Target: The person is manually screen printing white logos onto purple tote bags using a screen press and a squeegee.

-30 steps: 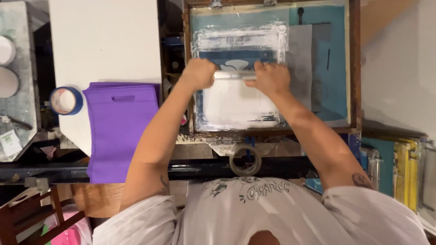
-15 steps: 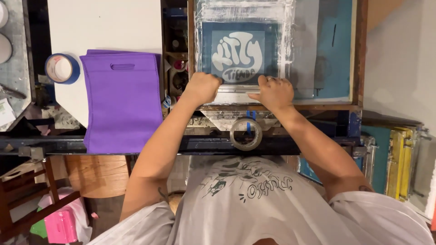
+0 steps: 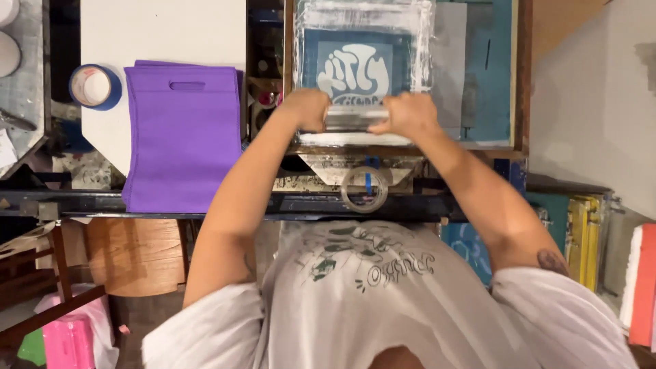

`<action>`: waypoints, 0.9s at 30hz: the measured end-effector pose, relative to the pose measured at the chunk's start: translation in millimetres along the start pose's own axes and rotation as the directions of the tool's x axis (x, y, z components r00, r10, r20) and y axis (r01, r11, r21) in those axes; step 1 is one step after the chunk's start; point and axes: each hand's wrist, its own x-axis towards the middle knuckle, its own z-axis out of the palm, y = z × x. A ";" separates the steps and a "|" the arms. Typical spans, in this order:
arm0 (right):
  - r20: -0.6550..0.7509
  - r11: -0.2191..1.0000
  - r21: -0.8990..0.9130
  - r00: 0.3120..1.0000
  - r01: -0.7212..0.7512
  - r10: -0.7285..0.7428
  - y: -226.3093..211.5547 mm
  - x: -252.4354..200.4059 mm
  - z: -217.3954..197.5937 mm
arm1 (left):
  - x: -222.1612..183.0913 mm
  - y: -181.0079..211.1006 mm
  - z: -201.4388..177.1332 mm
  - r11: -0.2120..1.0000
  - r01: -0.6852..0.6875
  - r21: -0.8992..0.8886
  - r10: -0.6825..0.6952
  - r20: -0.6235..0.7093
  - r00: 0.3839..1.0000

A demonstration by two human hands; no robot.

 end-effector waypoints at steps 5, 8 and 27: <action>-0.006 0.999 -0.037 1.000 0.011 -0.011 29.1 53.5 -22.9 | 21.3 -4.9 -67.7 0.999 0.030 -0.038 -0.029 0.046 0.999; 0.023 0.995 -0.082 0.998 -0.063 0.065 47.6 103.2 -52.1 | 55.4 -13.1 -118.8 0.996 0.066 0.065 -0.068 0.024 0.997; -0.471 0.984 -0.151 0.882 -0.096 0.014 68.3 162.9 -10.5 | 142.4 -88.8 -92.9 0.972 0.035 0.233 0.012 -0.198 0.980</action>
